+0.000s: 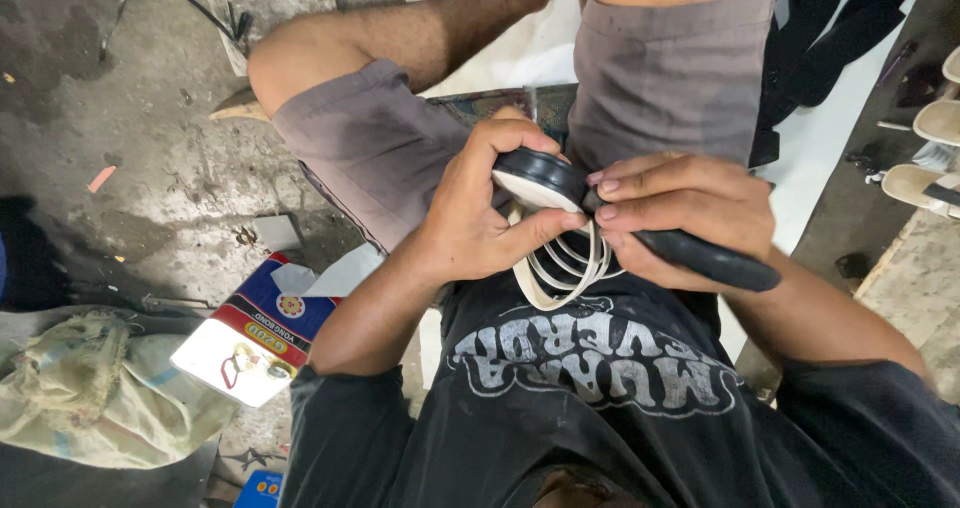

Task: The person assembles white sandals by attaching black rubber soles to the white straps using a heated tool. They press the sole onto the strap and use the tool to secure the bond, repeating the process for multiple units.

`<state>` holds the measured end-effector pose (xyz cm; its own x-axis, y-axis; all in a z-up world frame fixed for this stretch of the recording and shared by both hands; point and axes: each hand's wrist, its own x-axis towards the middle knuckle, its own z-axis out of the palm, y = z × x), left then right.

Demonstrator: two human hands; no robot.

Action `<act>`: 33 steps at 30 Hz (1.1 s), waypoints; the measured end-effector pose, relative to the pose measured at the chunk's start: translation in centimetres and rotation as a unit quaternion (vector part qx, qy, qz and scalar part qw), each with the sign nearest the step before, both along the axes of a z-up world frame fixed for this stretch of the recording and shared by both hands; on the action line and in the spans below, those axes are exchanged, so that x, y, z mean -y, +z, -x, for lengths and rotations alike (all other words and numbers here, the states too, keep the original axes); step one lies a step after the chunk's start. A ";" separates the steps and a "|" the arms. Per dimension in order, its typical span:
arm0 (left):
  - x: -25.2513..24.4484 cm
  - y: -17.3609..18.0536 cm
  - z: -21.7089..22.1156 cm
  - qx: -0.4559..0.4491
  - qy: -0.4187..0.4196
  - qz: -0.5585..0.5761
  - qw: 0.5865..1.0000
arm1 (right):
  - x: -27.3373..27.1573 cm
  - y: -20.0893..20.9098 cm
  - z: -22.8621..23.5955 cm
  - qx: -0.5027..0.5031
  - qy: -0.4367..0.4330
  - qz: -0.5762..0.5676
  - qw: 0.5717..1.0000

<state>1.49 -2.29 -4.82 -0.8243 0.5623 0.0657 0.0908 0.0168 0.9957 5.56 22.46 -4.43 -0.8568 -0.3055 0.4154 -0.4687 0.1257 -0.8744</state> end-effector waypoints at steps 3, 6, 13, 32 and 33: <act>0.1 -0.2 0.3 0.029 0.005 -0.137 0.990 | -4.4 1.1 -0.4 0.033 0.004 -0.050 0.998; 1.1 0.2 1.4 0.036 0.035 -0.182 0.982 | -10.4 2.9 -0.2 0.129 -0.105 -0.215 0.962; 2.3 1.4 2.3 -0.085 0.034 0.097 0.991 | -13.5 -1.0 -0.3 0.144 -0.117 -0.229 0.955; 3.3 0.4 2.4 -0.075 -0.092 0.092 0.989 | -14.6 -4.5 -3.1 0.166 -0.158 -0.190 0.955; 3.4 0.3 2.4 -0.076 -0.097 0.090 0.988 | -14.6 -4.3 -2.8 0.158 -0.153 -0.201 0.954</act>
<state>-0.96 -5.64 -4.48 -0.6889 0.7220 0.0651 0.2576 0.1598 0.9529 8.35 37.09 -8.75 -0.9947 -0.1005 0.0232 -0.0767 0.5700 -0.8180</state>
